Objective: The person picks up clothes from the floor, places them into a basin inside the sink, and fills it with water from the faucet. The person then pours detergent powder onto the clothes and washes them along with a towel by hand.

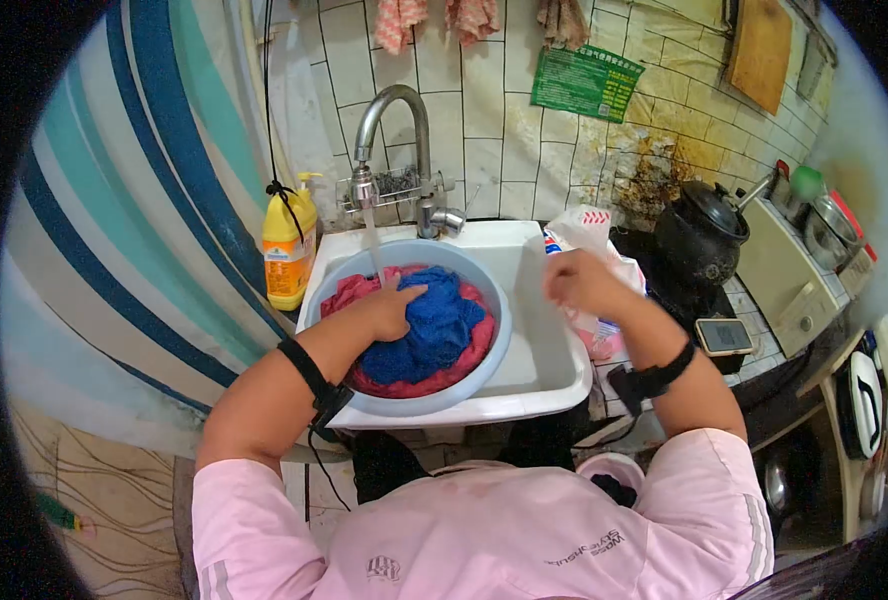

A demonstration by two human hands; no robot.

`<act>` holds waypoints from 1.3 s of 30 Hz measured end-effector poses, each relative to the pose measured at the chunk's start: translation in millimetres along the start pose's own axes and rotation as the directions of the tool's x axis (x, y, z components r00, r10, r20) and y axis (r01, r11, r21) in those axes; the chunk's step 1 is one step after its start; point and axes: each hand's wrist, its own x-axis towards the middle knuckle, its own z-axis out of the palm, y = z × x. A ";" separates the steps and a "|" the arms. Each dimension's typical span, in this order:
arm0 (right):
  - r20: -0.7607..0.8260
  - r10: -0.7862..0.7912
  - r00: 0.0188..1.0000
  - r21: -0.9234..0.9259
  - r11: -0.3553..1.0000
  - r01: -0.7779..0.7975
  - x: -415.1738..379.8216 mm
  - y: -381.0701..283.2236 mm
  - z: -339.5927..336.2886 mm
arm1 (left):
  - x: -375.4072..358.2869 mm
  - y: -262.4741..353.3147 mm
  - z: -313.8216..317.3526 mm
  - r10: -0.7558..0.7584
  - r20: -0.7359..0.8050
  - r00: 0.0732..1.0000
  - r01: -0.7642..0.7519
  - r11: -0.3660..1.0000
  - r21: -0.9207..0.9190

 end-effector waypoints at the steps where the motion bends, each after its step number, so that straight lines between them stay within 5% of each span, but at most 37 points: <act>1: -0.073 0.050 0.996 -0.203 0.977 -0.064 -11.0 -3.7 -19.6 | -2.5 4.1 -0.6 -0.008 0.044 0.999 0.006 0.998 0.059; 5: -0.142 0.101 0.985 -0.650 0.741 -0.169 -35.9 18.9 -44.2 | -1.3 -3.5 3.2 0.101 0.075 0.992 -0.109 0.989 0.104; 8: -0.245 0.013 0.969 -0.603 0.781 -0.163 -40.1 42.1 -30.4 | -3.1 -4.3 -0.1 0.132 0.094 0.987 -0.139 0.988 0.066; 16: -0.370 0.085 0.925 -0.567 0.768 -0.298 -42.7 85.3 -21.2 | -17.2 -1.1 -7.2 0.279 -0.026 0.960 -0.279 0.960 0.029; 18: -0.372 -0.039 0.927 -0.608 0.765 -0.212 -40.5 113.0 -26.1 | -20.8 -3.8 -10.9 0.291 -0.043 0.956 -0.291 0.957 0.008; 19: -0.372 0.182 0.910 -0.455 0.819 -0.350 -40.3 86.8 -27.1 | -26.0 -6.4 -14.0 0.339 -0.074 0.938 -0.340 0.940 -0.008; 20: -0.373 0.178 0.911 -0.459 0.818 -0.348 -36.5 98.2 -32.6 | -32.7 -6.3 -18.7 0.386 -0.103 0.917 -0.390 0.920 -0.023; 25: -0.040 0.084 0.996 -0.697 0.712 -0.087 -24.3 97.9 -42.7 | -70.4 -16.1 -42.0 0.216 -0.098 0.971 -0.217 0.976 0.002; 28: -0.035 0.044 0.998 -0.683 0.728 -0.056 -10.3 123.3 -32.7 | -70.7 -31.2 -31.9 0.068 -0.089 0.994 -0.068 0.998 0.005; 29: 0.149 0.281 0.948 -0.829 0.558 -0.035 -9.8 87.7 -32.2 | -67.3 -36.2 -27.0 0.031 -0.096 0.995 -0.029 0.999 0.021; 34: 0.102 0.179 0.978 -0.655 0.752 -0.069 6.1 117.6 -14.2 | -51.4 -43.9 -22.6 0.017 0.012 1.000 -0.015 0.992 -0.128; 36: 0.094 0.176 0.980 -0.612 0.786 -0.082 13.3 125.3 -8.6 | -42.8 -55.1 -13.0 0.154 0.049 0.987 -0.151 0.987 -0.055; 39: 0.057 0.157 0.986 -0.553 0.827 -0.100 28.1 137.4 -0.5 | -41.9 -50.1 -8.6 0.078 0.115 0.990 -0.082 0.996 0.028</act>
